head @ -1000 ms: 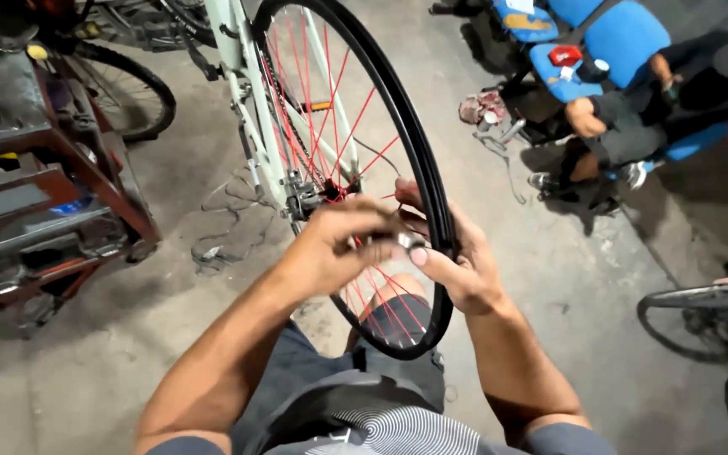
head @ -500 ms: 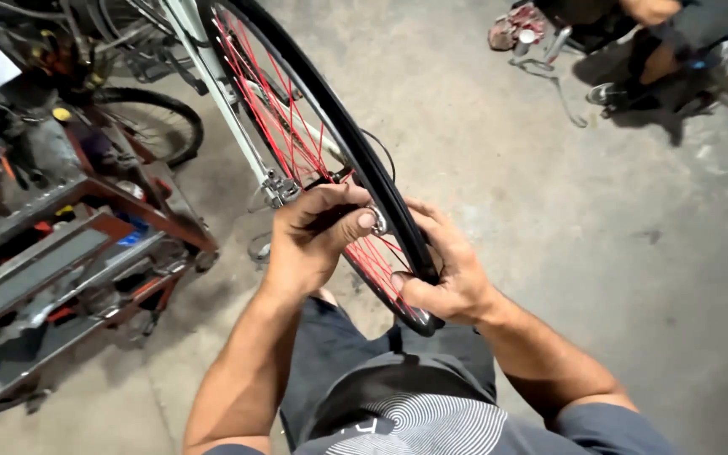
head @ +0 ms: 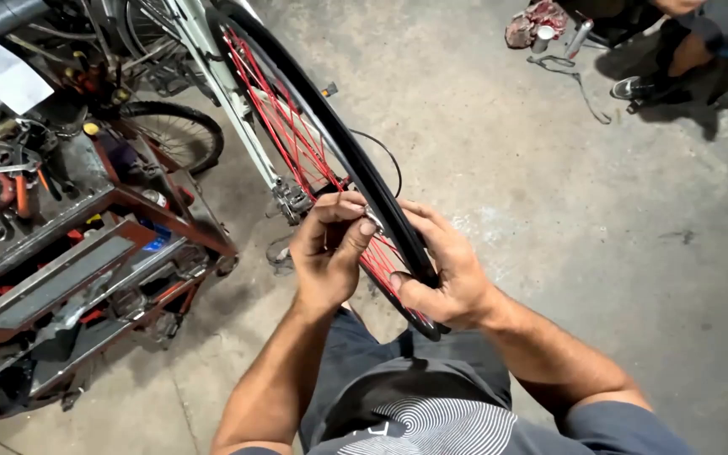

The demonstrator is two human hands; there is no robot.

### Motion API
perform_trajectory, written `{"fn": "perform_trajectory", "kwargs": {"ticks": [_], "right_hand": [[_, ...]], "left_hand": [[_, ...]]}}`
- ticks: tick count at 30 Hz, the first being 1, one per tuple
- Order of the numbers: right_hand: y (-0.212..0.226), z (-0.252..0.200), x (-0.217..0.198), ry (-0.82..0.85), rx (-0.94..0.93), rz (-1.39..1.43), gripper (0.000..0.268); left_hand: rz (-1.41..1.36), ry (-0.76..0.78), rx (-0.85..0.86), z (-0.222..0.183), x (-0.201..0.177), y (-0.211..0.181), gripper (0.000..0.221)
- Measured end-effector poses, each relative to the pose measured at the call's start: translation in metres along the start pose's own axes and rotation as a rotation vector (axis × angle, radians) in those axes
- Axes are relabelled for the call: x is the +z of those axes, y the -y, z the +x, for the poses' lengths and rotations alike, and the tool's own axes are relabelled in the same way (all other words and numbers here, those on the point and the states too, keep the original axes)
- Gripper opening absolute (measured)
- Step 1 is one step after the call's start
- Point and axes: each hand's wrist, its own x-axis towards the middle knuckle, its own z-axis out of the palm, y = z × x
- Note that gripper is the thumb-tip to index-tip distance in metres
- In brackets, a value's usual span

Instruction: Repairing a bicycle wheel by inspecting the rim and applying rim tape

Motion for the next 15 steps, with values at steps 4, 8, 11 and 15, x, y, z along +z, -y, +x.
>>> {"fn": "perform_trajectory", "kwargs": {"ticks": [4,8,11,15], "right_hand": [[0.005,0.009,-0.001,0.025,-0.025,-0.025,0.072],[0.009,0.013,-0.001,0.030,-0.023,-0.042,0.072],[-0.001,0.006,-0.002,0.032,-0.008,-0.069,0.069],[0.001,0.007,-0.006,0.037,0.044,-0.077,0.058]], "left_hand": [[0.106,0.018,0.097,0.009,0.004,-0.018,0.011],[0.018,-0.039,0.062,0.011,0.008,-0.016,0.014],[-0.059,-0.013,0.004,0.022,0.000,-0.018,0.016],[-0.146,0.096,-0.085,0.040,-0.012,-0.016,0.017]]}}
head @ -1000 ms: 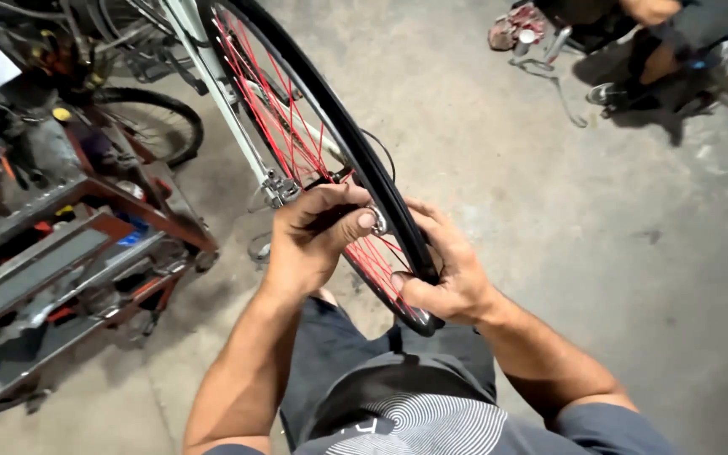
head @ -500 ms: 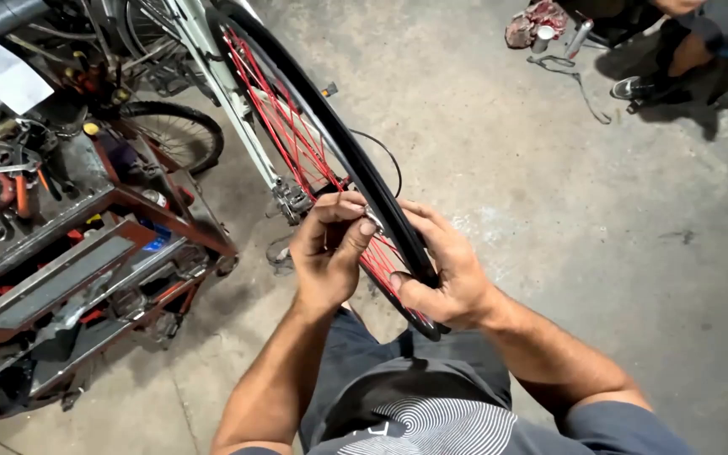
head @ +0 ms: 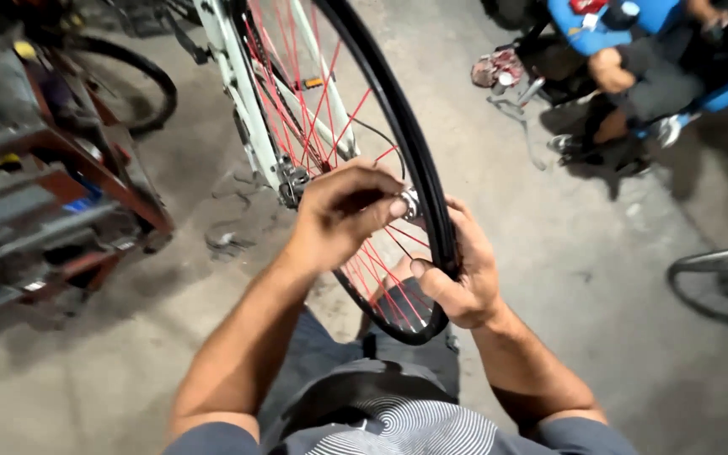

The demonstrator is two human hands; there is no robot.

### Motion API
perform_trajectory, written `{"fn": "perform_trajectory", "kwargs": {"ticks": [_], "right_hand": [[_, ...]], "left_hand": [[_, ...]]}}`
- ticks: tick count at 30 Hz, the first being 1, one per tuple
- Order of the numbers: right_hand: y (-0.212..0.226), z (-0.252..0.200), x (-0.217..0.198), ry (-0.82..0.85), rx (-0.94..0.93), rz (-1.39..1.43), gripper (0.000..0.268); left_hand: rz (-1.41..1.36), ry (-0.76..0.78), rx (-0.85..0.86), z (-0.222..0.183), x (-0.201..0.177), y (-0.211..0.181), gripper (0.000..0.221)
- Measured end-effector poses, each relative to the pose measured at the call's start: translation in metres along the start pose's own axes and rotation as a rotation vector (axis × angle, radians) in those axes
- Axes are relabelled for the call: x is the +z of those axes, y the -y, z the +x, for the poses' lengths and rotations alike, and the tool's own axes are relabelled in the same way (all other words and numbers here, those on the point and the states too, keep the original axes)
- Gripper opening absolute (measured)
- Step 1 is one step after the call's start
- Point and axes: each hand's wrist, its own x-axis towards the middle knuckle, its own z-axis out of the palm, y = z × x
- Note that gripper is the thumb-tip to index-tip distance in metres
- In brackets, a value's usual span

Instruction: Repairing a bicycle wheel by inspecting the rim and applying rim tape

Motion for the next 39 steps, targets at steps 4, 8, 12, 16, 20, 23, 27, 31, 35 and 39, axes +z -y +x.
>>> {"fn": "perform_trajectory", "kwargs": {"ticks": [4,8,12,16,20,23,27,31,35,39], "right_hand": [[0.006,0.005,0.015,-0.004,0.059,0.183,0.055],[0.004,0.005,0.015,-0.036,0.073,0.171,0.057],[-0.003,0.003,0.007,-0.053,0.108,0.101,0.061],[0.004,0.013,0.012,0.003,0.057,0.112,0.065],[0.007,0.015,0.020,-0.024,0.057,0.040,0.092],[0.003,0.009,0.016,-0.005,0.023,0.078,0.095],[0.001,0.003,0.013,-0.154,0.040,0.057,0.089],[0.000,0.004,0.014,-0.138,-0.013,0.119,0.083],[0.009,0.001,0.019,-0.159,0.056,0.120,0.080],[0.015,-0.006,0.025,-0.252,0.052,0.041,0.073]], "left_hand": [[-0.106,-0.038,-0.101,0.002,-0.003,0.003,0.018],[-0.170,-0.121,-0.120,-0.004,0.006,0.007,0.017],[0.054,-0.008,0.096,-0.007,-0.011,-0.014,0.034],[0.301,-0.052,0.322,-0.009,-0.012,-0.004,0.028],[0.445,-0.026,0.412,-0.002,-0.018,-0.010,0.024],[0.364,0.042,0.366,0.002,-0.020,-0.005,0.022],[0.054,0.023,0.149,0.000,-0.025,0.000,0.024],[0.001,0.043,0.107,-0.004,-0.021,-0.003,0.023],[-0.019,0.008,0.124,-0.010,-0.011,0.006,0.023],[-0.203,-0.025,-0.014,-0.011,0.000,0.024,0.022]]}}
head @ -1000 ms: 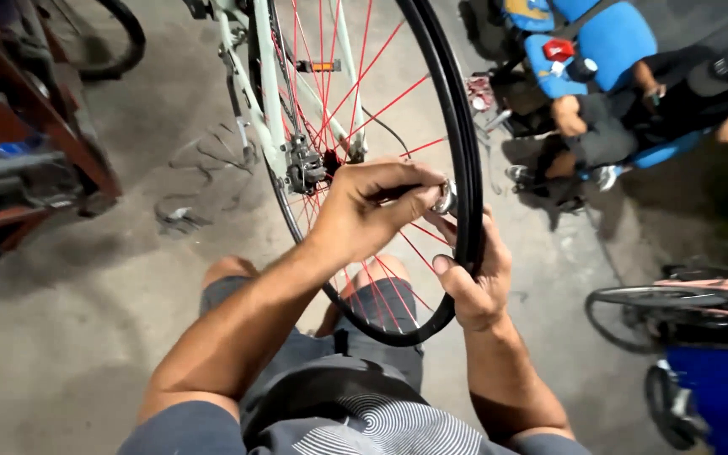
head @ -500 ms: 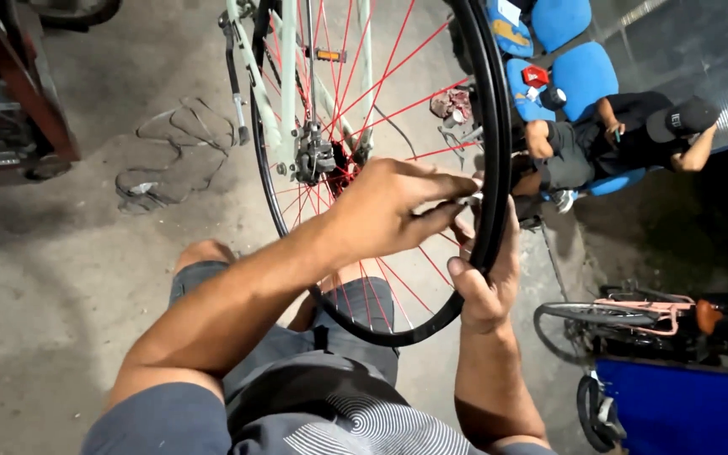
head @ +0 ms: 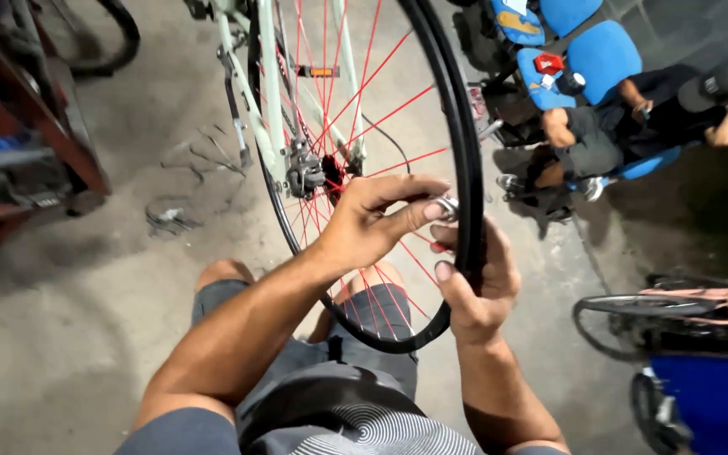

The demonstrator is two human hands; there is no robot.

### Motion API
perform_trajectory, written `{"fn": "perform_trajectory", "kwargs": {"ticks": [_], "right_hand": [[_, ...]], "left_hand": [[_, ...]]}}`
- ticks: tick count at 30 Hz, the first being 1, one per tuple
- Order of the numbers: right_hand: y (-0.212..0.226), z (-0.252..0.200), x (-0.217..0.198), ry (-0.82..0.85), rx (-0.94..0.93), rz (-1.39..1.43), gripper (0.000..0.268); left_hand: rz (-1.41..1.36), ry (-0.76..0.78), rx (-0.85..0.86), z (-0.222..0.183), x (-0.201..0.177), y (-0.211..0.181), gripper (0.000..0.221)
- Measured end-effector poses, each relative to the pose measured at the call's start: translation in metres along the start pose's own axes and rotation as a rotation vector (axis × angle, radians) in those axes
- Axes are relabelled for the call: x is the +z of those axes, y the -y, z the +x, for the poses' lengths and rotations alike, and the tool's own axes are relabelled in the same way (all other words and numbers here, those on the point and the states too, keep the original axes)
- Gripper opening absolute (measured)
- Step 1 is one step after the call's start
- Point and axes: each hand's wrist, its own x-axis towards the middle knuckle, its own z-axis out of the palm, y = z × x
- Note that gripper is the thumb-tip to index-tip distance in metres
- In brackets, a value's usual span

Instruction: Repairing a bicycle wheel by inspecting the rim and applying rim tape

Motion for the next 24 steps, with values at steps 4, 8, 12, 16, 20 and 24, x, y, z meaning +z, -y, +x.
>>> {"fn": "perform_trajectory", "kwargs": {"ticks": [4,8,12,16,20,24], "right_hand": [[-0.014,-0.008,-0.009,-0.023,-0.006,0.092,0.074],[-0.018,-0.014,-0.009,0.022,-0.117,0.074,0.071],[-0.021,-0.021,-0.013,0.022,-0.213,-0.004,0.070],[-0.031,-0.026,-0.020,0.022,-0.209,0.054,0.073],[-0.031,-0.014,-0.019,0.076,-0.258,0.102,0.075],[-0.026,0.002,-0.018,0.173,-0.231,0.318,0.074]], "left_hand": [[-0.019,-0.007,-0.106,-0.004,0.004,0.021,0.023],[0.220,0.054,-0.057,-0.007,-0.003,0.003,0.027],[0.492,0.114,0.136,-0.028,0.012,-0.017,0.051],[0.669,0.101,0.138,-0.032,0.026,-0.023,0.045],[0.710,0.061,0.132,-0.030,0.035,-0.025,0.038],[0.729,-0.045,0.078,-0.038,0.037,-0.030,0.033]]}}
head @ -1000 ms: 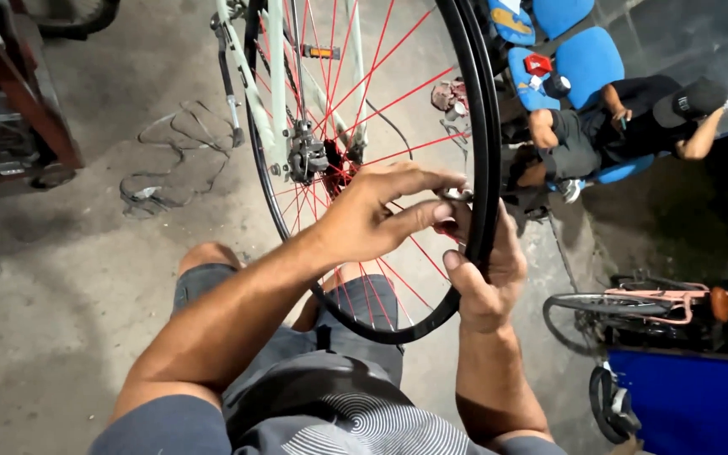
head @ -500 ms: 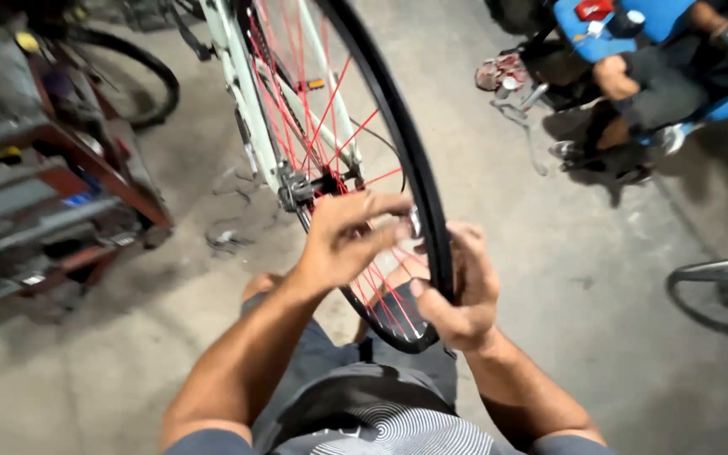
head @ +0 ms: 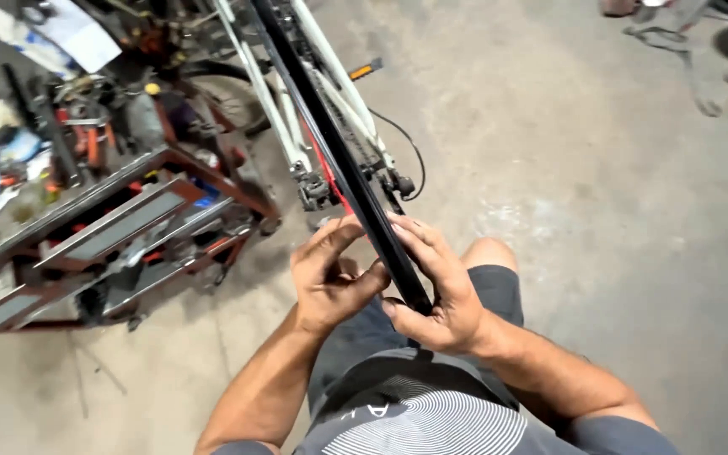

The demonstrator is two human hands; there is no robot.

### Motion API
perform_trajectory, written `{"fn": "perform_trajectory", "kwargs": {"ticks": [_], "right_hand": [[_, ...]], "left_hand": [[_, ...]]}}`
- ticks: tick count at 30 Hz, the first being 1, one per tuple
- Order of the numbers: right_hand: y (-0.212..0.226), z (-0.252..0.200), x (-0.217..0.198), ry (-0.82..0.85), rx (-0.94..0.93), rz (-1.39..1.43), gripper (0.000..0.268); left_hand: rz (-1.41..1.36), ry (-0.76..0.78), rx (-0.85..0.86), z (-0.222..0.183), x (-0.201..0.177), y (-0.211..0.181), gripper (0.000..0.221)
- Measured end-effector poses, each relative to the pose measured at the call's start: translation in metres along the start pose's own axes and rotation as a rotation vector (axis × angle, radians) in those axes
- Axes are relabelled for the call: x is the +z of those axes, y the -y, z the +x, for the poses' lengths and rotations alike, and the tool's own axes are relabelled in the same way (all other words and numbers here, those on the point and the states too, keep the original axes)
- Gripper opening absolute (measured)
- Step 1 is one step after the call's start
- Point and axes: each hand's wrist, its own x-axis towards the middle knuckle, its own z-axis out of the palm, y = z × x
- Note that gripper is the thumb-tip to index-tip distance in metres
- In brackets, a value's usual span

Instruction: Repairing a bicycle wheel by inspecting the rim and applying rim tape

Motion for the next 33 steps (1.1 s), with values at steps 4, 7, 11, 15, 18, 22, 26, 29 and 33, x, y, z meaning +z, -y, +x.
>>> {"fn": "perform_trajectory", "kwargs": {"ticks": [4,7,11,15,18,22,26,29,33], "right_hand": [[-0.007,-0.002,-0.004,0.055,0.003,0.055,0.075],[-0.010,0.000,-0.007,0.082,-0.014,0.087,0.075],[-0.011,0.012,-0.011,0.116,0.045,0.174,0.076],[-0.015,0.020,-0.019,0.174,0.119,0.367,0.080],[-0.040,-0.015,-0.026,0.216,0.121,0.367,0.090],[-0.019,-0.019,-0.020,0.228,0.114,0.237,0.096],[-0.018,-0.019,-0.019,0.170,0.145,0.191,0.086],[-0.014,-0.011,-0.019,0.157,0.185,0.162,0.083],[-0.009,-0.001,-0.018,0.183,0.194,0.204,0.089]], "left_hand": [[0.132,-0.036,0.065,0.005,0.001,-0.009,0.032],[0.184,-0.035,0.041,0.003,-0.001,-0.018,0.035],[0.131,-0.073,-0.026,0.004,0.003,-0.013,0.038],[0.088,-0.060,-0.054,0.022,-0.001,-0.007,0.038],[-0.039,-0.074,-0.117,0.026,-0.007,0.011,0.038],[-0.090,-0.079,-0.137,0.034,-0.009,0.018,0.038],[-0.155,-0.097,-0.132,0.036,-0.010,0.033,0.041],[-0.202,-0.108,-0.095,0.048,-0.008,0.031,0.041],[-0.168,-0.097,-0.026,0.056,-0.008,0.034,0.042]]}}
